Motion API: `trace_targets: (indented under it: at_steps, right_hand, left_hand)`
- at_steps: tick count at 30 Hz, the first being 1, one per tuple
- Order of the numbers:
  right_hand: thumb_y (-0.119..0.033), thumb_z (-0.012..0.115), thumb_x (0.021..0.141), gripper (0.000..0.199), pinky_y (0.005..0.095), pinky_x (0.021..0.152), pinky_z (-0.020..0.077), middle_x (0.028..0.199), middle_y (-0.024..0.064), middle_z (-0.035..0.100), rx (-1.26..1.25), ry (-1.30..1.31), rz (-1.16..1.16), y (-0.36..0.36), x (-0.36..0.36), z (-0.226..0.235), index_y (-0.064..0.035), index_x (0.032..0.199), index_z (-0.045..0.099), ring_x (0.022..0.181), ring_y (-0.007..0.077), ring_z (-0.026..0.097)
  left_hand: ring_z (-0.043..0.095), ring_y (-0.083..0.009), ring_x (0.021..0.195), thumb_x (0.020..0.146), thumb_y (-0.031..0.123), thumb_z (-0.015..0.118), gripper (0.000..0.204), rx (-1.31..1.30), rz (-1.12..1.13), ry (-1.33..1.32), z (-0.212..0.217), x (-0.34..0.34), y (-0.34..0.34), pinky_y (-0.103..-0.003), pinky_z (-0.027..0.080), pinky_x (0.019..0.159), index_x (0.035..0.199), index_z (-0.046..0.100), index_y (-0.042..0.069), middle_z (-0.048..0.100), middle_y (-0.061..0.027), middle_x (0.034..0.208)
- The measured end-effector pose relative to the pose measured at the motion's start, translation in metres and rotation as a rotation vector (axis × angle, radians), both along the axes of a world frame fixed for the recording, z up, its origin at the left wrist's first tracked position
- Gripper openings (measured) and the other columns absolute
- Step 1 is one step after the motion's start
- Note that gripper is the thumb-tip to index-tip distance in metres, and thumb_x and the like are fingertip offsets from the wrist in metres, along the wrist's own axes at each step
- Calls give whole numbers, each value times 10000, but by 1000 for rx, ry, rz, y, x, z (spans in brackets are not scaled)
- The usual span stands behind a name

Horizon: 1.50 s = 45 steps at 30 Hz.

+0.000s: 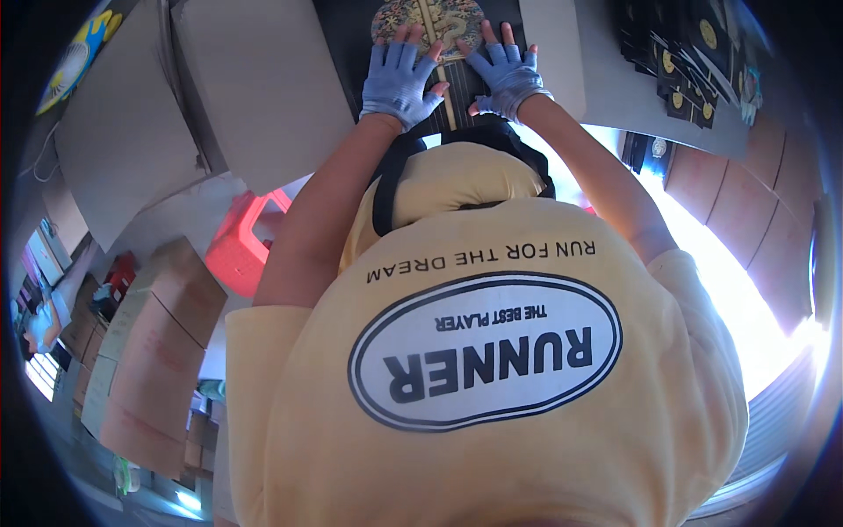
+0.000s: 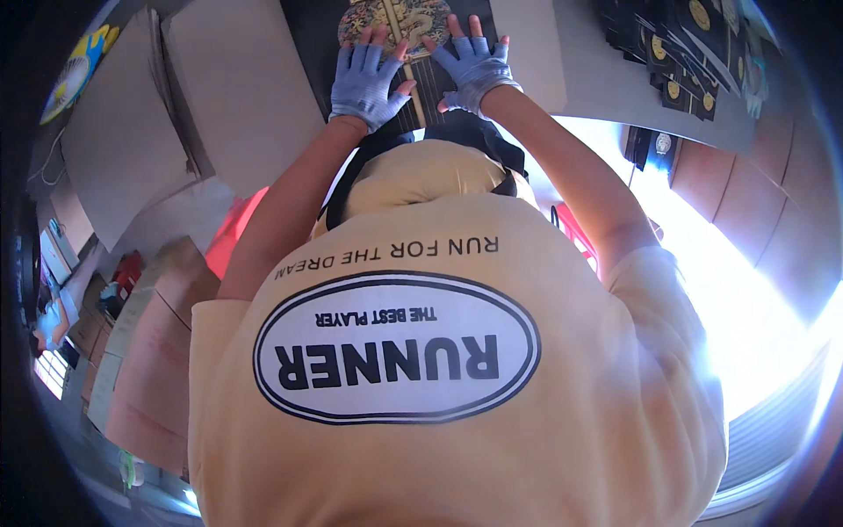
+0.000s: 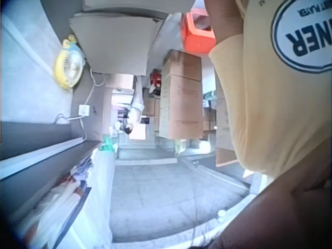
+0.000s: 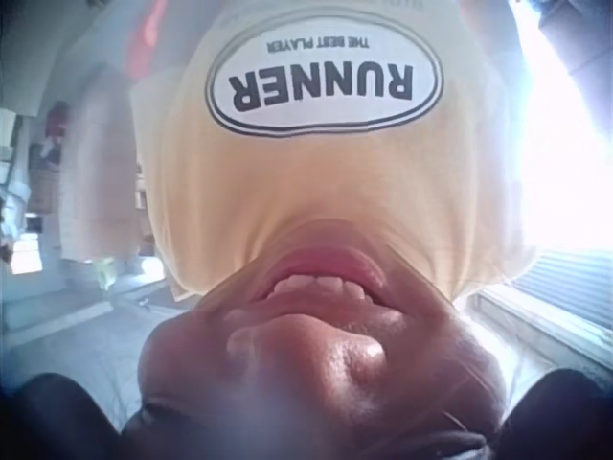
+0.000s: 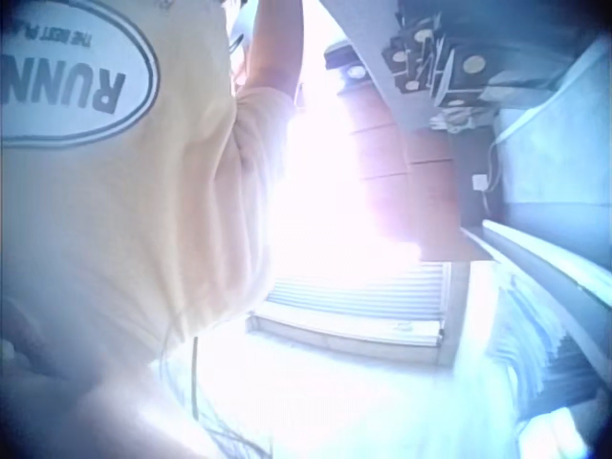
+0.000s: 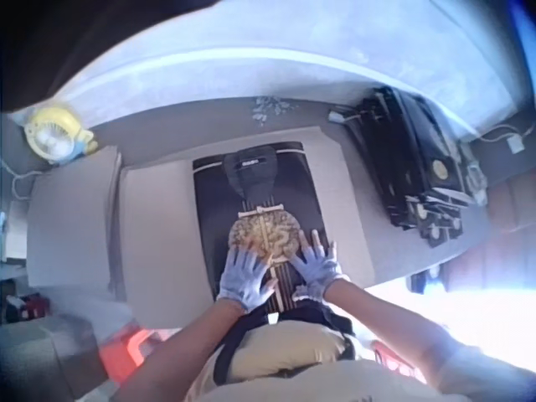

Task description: The person wraps black decorative boxes with gold patterns using brown cardboard sheets. They place each box on a sheet, fold the sheet over, and smooth it down before stacking the wrapped box and repeating the process.

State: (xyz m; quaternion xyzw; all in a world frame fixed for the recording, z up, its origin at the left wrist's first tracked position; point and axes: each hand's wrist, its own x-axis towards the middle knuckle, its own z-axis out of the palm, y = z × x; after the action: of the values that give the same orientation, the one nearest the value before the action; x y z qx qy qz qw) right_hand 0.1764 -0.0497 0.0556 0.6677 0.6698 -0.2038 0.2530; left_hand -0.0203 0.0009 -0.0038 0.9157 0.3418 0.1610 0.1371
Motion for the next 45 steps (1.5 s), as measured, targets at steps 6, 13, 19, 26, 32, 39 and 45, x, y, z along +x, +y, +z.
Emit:
trace_targets:
  at_steps: [6,13,19,26,32,39,45]
  right_hand:
    - [-598,794,609,1172,710,1083,170,1615,90,-87,-12,-44,20,-1,4,-10,-428,1518,74,1477,375,-51]
    - [-563,734,718,1080,673,1115,110,1591,212,-95,-187,44,6,14,-3,19,-276,1547,104,1456,451,-66]
    - [-593,728,707,1093,673,1116,104,1592,206,-95,-210,34,-7,17,-4,23,-279,1547,103,1459,439,-74]
    - [-608,735,690,1107,681,1110,89,1593,195,-120,-205,39,-10,18,-5,24,-282,1546,114,1459,427,-101]
    - [-598,792,601,1174,709,1081,180,1615,90,-86,49,58,1,-7,6,-6,-436,1516,75,1477,376,-49]
    - [-719,532,773,929,670,1117,104,1622,77,-2,-26,17,142,6,15,10,-372,1531,122,1484,348,-2]
    - [-633,277,952,692,510,1184,99,1610,67,130,460,-36,233,103,51,-27,-263,1532,202,1485,267,102]
  left_hand:
    - [326,-389,1367,803,447,642,637,-19,4,-8,-3,0,2,-548,235,1124,1326,515,106,401,-212,1433]
    - [361,-399,1339,767,388,676,619,-89,31,-54,9,0,3,-537,257,1117,1282,546,69,462,-217,1367]
    - [355,-408,1340,785,362,668,595,-59,14,-31,14,2,5,-546,251,1120,1285,541,65,452,-226,1381]
    - [360,-418,1332,811,340,649,553,-21,-1,-10,8,4,5,-555,251,1117,1287,547,77,443,-239,1384]
    - [268,-399,1397,825,524,598,710,-16,-40,125,2,0,3,-554,202,1123,1410,442,153,297,-225,1509]
    - [-32,-421,1465,710,725,620,1135,-299,-102,415,13,7,10,-588,18,1149,1536,133,117,-20,-239,1584]
    - [-68,-418,1465,743,668,638,1116,-397,-76,432,24,7,13,-583,17,1151,1543,87,118,-68,-226,1588]
